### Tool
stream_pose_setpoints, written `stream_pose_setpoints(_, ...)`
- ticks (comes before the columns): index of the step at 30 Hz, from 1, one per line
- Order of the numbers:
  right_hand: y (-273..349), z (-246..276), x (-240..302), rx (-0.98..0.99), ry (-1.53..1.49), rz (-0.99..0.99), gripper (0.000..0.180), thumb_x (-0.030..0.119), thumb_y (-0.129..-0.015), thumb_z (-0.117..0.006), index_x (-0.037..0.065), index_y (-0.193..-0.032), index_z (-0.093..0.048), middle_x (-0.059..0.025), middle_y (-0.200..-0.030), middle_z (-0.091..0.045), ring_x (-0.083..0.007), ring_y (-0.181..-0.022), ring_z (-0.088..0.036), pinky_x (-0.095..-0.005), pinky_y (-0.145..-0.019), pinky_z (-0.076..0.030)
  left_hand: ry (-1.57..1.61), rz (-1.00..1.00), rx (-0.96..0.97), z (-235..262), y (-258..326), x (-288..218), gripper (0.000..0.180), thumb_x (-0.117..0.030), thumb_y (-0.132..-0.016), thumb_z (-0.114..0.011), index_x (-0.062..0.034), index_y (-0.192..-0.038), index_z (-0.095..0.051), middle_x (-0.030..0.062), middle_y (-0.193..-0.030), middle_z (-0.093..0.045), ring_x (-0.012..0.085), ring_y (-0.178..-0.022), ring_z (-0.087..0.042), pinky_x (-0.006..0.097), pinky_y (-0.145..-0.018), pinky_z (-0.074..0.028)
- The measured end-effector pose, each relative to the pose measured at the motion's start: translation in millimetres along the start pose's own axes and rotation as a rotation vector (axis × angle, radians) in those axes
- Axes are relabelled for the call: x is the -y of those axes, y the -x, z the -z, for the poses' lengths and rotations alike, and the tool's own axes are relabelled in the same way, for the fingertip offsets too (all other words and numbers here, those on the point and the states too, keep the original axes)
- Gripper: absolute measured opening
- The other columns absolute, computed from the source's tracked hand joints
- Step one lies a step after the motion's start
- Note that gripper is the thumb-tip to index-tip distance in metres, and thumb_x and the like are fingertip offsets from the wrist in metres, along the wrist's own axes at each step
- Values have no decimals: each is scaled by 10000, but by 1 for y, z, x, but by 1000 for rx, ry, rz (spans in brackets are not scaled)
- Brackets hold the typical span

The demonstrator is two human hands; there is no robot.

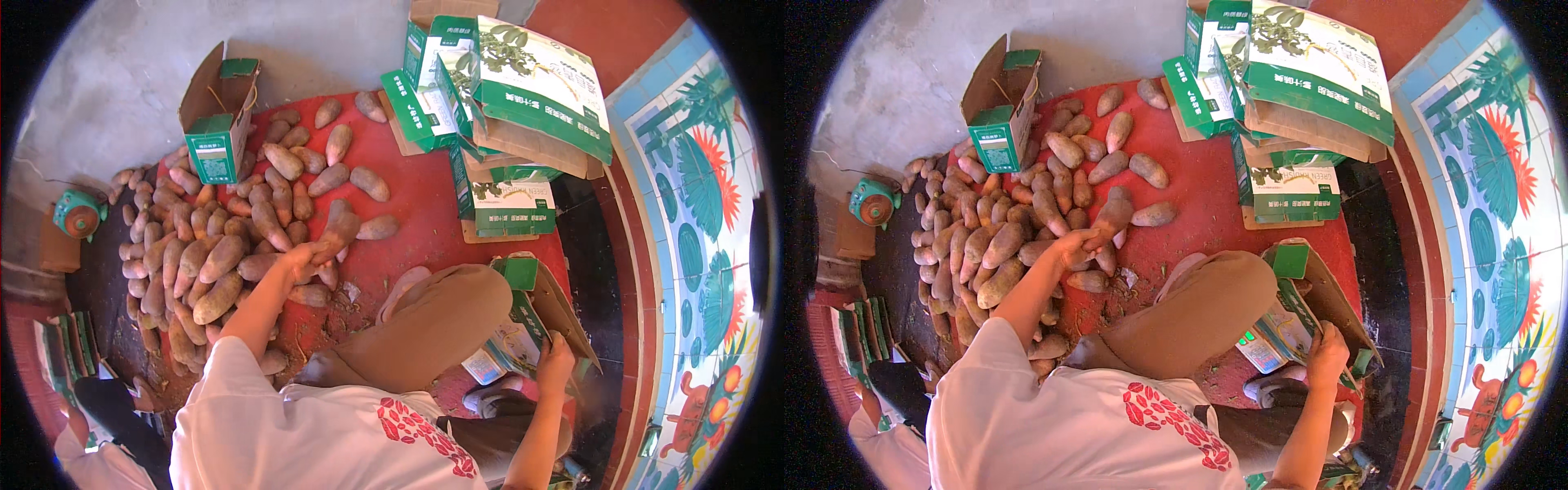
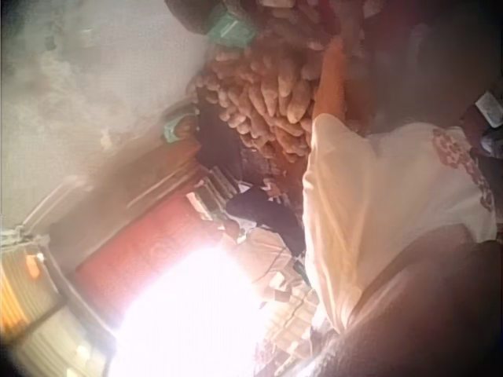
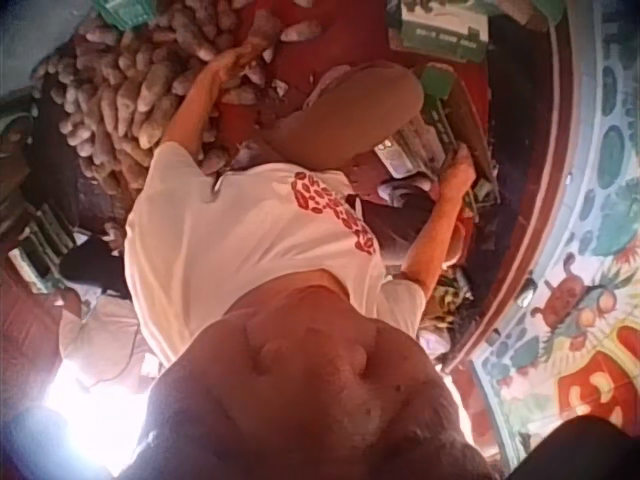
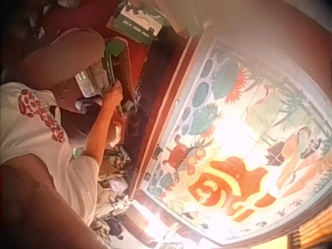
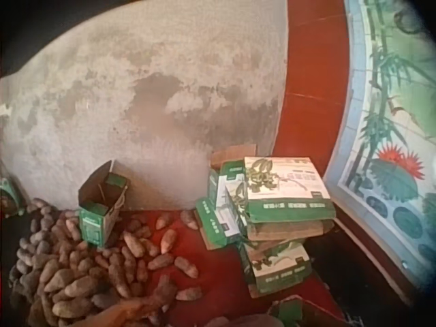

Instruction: Packing sweet potatoes into boxes and weighing them for shipment.

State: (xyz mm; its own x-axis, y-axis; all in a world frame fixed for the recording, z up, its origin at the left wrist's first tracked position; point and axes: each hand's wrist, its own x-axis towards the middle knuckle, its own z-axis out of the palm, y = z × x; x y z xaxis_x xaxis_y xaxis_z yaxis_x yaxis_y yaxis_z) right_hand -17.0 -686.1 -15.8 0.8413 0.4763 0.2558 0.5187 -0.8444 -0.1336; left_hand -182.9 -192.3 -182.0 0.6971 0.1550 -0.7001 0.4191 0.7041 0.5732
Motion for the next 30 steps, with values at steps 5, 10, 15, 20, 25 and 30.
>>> stream_pose_setpoints(5, 2, 4, 8, 59, -61, 41, 144, 32, -772, -554, 32, -916, -565, -160, -808, -587, -341, -782, -576, -419, -670, -468, -118, -182, 228, -76, 43, -45, 398, -251, -866, -577, -61, -1200, -474, 43, -1027, -562, 158, -881, -533, 307, -779, -435)
stream_pose_setpoints(10, 15, 1, 1, 67, -46, 35, 155, 20, -760, -524, 37, -910, -562, -152, -792, -581, -335, -781, -572, -414, -681, -471, -332, -345, 474, -194, 79, -77, 413, -241, -874, -563, -43, -1216, -444, 50, -1020, -560, 130, -804, -553, 272, -707, -456)
stream_pose_setpoints(15, 23, 2, 12, 135, -15, 51, 191, 34, -775, -495, 37, -952, -566, -152, -845, -593, -329, -825, -575, -396, -707, -479, -475, -341, 671, -286, 103, -80, 414, -205, -860, -578, -26, -1212, -454, 48, -1035, -562, 119, -811, -557, 257, -684, -469)
stream_pose_setpoints(20, 33, -5, 11, 181, 81, 75, 162, 73, -770, -499, 68, -927, -540, -116, -871, -588, -273, -826, -585, -368, -705, -483, -881, -487, 700, -360, 97, -52, 401, -123, -862, -545, -8, -1231, -438, 73, -973, -569, 146, -823, -572, 264, -702, -482)
stream_pose_setpoints(25, 35, -3, 13, 172, 97, 109, 154, 71, -762, -510, 67, -913, -538, -106, -831, -593, -264, -809, -592, -358, -677, -492, -1629, -1050, 653, -391, 43, 9, 482, -242, -722, -652, -29, -1132, -516, 163, -1032, -591, 309, -978, -561, 393, -825, -452)
stream_pose_setpoints(30, 38, -1, 10, 180, 86, 117, 136, 59, -755, -514, 69, -889, -531, -103, -789, -599, -265, -776, -605, -358, -668, -497, -1821, -894, 487, -427, 28, 52, 348, -218, -702, -644, -17, -981, -594, 183, -1019, -597, 349, -998, -557, 415, -819, -464)
